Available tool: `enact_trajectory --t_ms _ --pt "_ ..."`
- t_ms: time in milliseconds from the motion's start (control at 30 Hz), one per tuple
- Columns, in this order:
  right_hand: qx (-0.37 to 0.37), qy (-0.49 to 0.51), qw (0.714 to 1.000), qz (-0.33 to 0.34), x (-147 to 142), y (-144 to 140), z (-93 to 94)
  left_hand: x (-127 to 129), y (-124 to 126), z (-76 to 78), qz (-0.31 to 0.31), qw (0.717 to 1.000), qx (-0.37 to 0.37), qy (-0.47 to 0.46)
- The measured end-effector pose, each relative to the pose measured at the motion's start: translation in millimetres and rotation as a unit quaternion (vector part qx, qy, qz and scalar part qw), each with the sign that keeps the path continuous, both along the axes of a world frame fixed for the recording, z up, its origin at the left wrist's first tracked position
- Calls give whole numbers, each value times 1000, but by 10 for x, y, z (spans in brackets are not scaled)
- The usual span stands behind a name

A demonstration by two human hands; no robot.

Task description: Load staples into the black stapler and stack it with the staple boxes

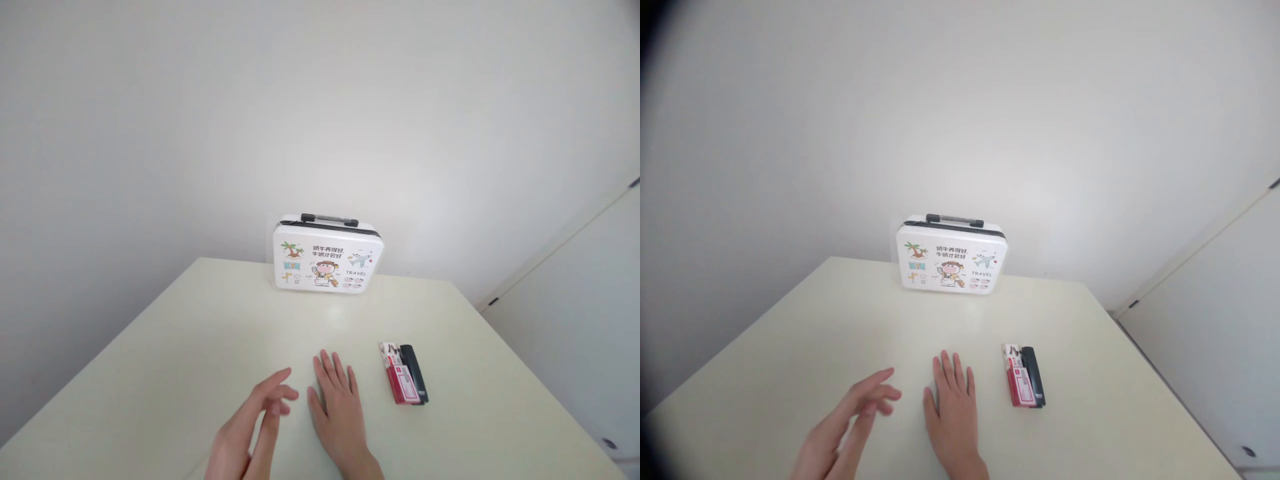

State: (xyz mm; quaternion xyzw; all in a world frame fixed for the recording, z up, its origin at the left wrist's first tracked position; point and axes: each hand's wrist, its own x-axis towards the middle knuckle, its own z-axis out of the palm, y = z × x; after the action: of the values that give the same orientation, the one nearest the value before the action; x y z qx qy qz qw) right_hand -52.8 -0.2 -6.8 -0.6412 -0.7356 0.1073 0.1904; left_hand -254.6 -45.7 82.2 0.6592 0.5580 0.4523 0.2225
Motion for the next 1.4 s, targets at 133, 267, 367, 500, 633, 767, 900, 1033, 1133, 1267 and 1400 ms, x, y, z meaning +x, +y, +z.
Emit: enact_trajectory --t_ms 133,267,367,500,633,767,900,1033,1133,1267,1400 --pt "5 2 1000 1 -1 11 -12 22 318 -693 -30 986 9 162" --pt "19 -6 1000 -2 5 35 -76 74 430 -1250 0 948 68 312" --pt "29 -21 999 2 18 47 -136 124 435 -1363 19 921 101 376" --pt "29 -45 998 18 36 59 -200 130 444 -1349 29 901 127 414" --pt "23 -60 998 28 44 66 -236 113 468 -1378 37 890 140 432" --pt "34 -65 997 30 48 70 -258 115 473 -1405 45 888 148 433" --pt "45 -71 996 27 48 79 -274 107 455 -1375 33 890 135 435" --pt "38 -74 996 26 35 72 -252 111 436 -1341 28 889 123 440" --pt "31 -67 997 24 21 59 -217 134 426 -1336 32 888 127 440" --pt "20 -52 998 18 8 60 -194 150 416 -1334 24 889 114 444" --pt "14 -40 999 20 18 79 -216 131 423 -1341 21 893 102 438"
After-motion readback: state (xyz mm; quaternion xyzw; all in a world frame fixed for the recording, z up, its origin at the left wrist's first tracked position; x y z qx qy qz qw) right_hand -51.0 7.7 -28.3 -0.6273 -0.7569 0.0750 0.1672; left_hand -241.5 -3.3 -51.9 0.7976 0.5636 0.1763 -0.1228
